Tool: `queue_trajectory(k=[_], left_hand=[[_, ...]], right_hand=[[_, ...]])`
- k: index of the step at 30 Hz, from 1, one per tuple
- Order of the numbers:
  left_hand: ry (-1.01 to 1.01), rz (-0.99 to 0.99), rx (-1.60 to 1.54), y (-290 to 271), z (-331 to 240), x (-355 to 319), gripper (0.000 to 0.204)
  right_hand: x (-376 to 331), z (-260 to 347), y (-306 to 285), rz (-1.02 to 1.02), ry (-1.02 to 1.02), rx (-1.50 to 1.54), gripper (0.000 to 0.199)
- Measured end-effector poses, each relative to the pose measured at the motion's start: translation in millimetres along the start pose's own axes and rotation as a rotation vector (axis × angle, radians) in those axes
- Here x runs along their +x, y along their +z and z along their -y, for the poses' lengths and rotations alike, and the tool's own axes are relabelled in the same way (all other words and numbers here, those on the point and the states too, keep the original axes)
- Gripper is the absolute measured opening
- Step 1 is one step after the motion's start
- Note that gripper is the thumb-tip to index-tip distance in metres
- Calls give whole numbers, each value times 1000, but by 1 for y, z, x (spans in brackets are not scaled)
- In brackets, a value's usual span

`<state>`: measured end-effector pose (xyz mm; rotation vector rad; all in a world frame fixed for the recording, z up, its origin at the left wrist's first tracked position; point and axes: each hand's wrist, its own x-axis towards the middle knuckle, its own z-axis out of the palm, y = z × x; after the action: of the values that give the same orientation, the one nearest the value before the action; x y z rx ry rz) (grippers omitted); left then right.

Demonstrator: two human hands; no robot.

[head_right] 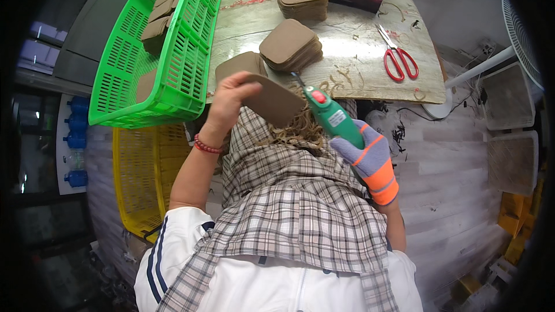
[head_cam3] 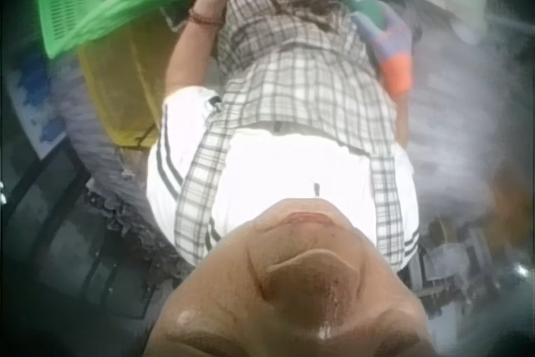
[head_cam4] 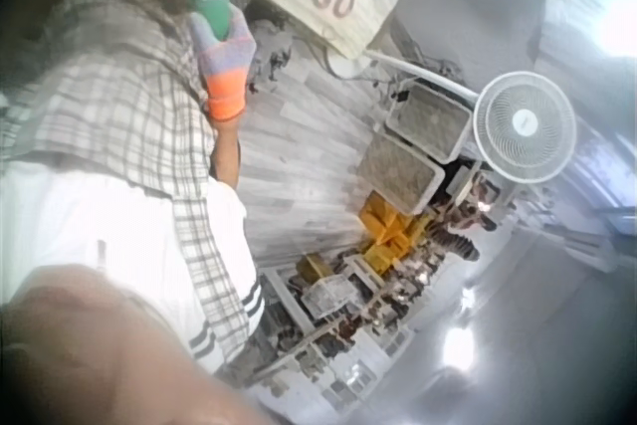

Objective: The person uses a rotary tool to smooth the edges of square cardboard pieces. They pick up each piece from a green basket, run the tool along the edges, and place the finished pieces into a stack on the table.

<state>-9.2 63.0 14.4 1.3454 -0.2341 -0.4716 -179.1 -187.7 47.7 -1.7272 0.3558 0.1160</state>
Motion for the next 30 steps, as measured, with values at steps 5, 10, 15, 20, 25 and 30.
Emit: queue_trajectory(k=[5, 10, 15, 20, 25, 30], left_hand=[[204, -537, -245, -85, 23, 29, 16], [400, -818, 1209, -73, 42, 40, 67], [486, -540, 1264, -1, 37, 75, 58], [399, -499, 1269, 11, 42, 100, 61], [650, -512, 1178, 34, 21, 91, 37], [341, -292, -87, 53, 15, 84, 16]], right_hand=[[7, -12, -6, -45, -25, 81, 36], [4, -11, -5, -64, -12, 72, 36], [10, -22, -5, -99, -27, 3, 38], [8, -13, -4, -93, -7, 12, 38], [13, -21, -4, -112, 5, 61, 38], [14, -28, -4, -181, -27, 73, 36]])
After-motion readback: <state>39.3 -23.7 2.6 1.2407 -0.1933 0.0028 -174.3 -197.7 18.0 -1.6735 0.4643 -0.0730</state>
